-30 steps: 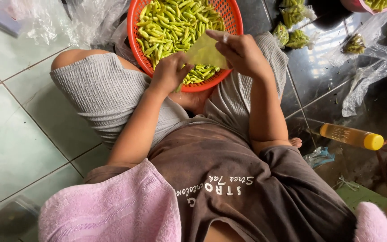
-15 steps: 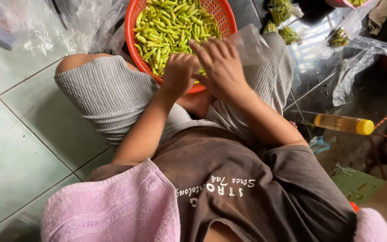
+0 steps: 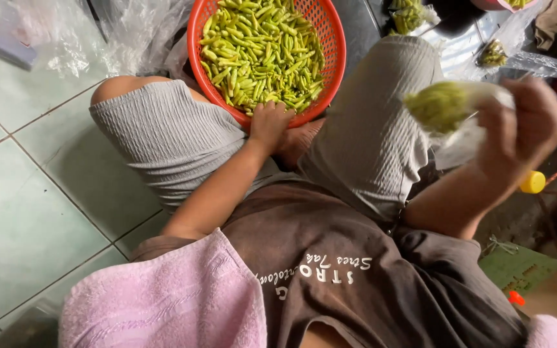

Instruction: Picking green chilies from a large red basket and placing them into small individual plastic bags while sitting on the floor.

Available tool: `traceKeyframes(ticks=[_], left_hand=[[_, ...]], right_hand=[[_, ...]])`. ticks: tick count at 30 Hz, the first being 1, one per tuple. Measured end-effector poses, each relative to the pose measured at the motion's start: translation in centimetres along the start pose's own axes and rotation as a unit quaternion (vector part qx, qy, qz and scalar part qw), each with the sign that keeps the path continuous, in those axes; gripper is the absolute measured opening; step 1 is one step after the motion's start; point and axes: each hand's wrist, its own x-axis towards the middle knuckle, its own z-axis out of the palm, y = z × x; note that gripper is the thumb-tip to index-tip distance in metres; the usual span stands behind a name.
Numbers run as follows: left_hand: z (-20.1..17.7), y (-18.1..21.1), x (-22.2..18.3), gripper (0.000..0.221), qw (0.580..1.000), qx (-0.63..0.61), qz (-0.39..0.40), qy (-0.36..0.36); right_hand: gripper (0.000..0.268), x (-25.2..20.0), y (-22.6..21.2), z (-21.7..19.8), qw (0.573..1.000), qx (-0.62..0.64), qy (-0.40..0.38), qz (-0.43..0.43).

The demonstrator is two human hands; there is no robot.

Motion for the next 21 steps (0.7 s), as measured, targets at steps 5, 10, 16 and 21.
traceKeyframes(ticks=[5,10,16,21], left_hand=[[4.3,-1.9,-0.7,0.004,0.999,0.007,-0.035,-0.005],[4.0,-3.0,-0.5,0.005,0.997,-0.015,-0.071,-0.007],[1.0,-1.8,1.3,0.038,0.981,-0.103,-0.024,-0.163],[-1.6,-1.3,1.7,0.012,0.990,-0.114,0.024,-0.074]], right_hand=[[0.012,-4.2,-2.3,-1.9,0.895,0.053,0.421,0.139],[0.021,-7.0,-3.1,-3.3,0.800,0.125,0.558,0.182],[0.016,-9.3,-2.8,-6.2,0.899,0.007,0.405,0.166],[0.023,-9.4,-2.6,-7.9,0.956,-0.114,0.229,0.144]])
